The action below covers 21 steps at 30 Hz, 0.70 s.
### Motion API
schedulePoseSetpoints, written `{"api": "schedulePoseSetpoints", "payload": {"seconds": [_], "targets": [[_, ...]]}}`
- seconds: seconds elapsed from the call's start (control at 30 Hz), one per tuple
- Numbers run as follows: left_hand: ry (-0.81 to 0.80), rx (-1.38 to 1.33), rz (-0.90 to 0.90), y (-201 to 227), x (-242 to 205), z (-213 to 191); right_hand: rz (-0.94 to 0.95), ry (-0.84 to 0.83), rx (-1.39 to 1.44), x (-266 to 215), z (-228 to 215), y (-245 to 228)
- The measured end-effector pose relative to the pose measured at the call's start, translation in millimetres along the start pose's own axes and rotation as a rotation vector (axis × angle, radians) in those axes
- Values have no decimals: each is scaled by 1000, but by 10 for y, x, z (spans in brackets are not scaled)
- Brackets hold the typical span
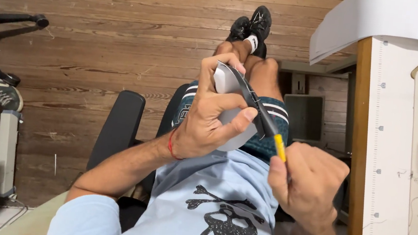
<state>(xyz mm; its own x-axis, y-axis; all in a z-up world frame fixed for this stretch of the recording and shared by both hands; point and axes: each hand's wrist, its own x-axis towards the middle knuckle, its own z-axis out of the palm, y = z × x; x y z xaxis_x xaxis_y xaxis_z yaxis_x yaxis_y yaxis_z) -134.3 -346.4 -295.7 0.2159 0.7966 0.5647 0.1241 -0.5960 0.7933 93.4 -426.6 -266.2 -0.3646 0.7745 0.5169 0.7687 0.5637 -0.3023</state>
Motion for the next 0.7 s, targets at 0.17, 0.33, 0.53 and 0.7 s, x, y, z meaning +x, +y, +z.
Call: {"api": "schedulePoseSetpoints", "payload": {"seconds": [0.17, 0.33, 0.53, 0.7], "targets": [[-1, 11, -9, -7, -18, 28, -16, 0, -42, -46, 51, -50], [6, -2, -3, -51, -21, 63, 5, -11, -64, -128, 146, -18], [-26, -38, -32, -57, -27, 75, 28, 12, -110, -146, 222, -2], [-62, -60, -36, -68, -49, 105, 48, 8, -135, -125, 355, 21]]}}
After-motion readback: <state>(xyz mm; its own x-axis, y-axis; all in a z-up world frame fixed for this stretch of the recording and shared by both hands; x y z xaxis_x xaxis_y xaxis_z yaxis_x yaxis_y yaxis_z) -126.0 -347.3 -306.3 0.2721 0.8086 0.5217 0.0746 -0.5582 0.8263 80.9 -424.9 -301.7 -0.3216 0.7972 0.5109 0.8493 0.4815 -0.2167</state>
